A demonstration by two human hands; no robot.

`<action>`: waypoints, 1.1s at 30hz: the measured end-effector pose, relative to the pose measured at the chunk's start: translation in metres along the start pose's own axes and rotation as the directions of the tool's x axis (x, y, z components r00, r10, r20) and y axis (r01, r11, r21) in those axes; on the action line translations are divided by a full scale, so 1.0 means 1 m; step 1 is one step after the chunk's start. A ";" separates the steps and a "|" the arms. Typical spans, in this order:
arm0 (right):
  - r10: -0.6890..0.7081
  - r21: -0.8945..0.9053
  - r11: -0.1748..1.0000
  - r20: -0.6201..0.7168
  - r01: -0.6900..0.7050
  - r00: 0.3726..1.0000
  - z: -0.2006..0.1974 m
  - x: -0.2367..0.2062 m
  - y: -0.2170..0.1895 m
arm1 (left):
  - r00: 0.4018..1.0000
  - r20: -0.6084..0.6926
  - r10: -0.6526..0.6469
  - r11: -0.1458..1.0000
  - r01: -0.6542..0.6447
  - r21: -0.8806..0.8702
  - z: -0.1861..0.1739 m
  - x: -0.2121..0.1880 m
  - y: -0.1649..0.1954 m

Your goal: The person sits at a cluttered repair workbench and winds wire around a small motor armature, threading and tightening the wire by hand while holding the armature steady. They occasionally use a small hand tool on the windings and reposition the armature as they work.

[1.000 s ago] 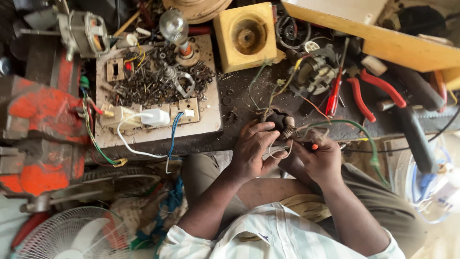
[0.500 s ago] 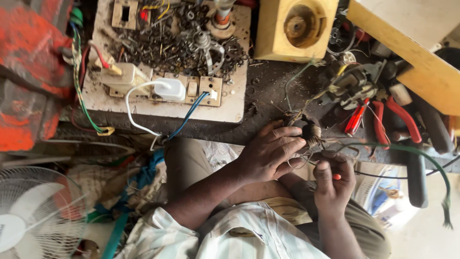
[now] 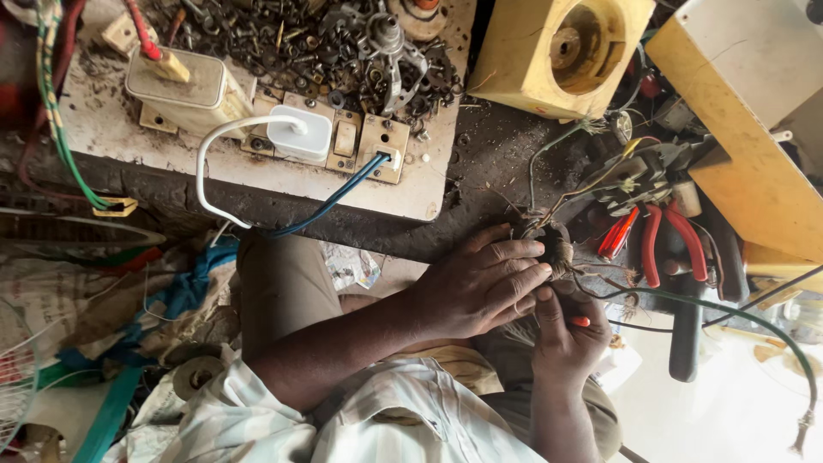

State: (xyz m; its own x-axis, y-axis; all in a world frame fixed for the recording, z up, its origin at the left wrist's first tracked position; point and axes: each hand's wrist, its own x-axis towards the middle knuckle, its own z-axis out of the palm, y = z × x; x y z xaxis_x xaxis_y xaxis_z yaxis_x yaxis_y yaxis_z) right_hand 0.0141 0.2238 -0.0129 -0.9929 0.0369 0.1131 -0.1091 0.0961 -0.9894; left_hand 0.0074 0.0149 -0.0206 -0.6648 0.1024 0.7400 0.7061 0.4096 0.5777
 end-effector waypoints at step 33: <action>-0.069 -0.183 0.977 0.207 0.108 0.976 -0.005 0.025 -0.009 | 0.934 0.337 -0.119 0.939 -0.004 0.343 -0.005 0.057 0.011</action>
State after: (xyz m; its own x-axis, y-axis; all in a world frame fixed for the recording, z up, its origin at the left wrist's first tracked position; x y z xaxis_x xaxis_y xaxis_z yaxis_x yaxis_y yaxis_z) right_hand -0.0099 0.2291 -0.0008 -0.9712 -0.1768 0.1598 -0.2053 0.2800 -0.9378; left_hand -0.0213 0.0208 0.0292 -0.7873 0.3526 0.5058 0.5821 0.6955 0.4212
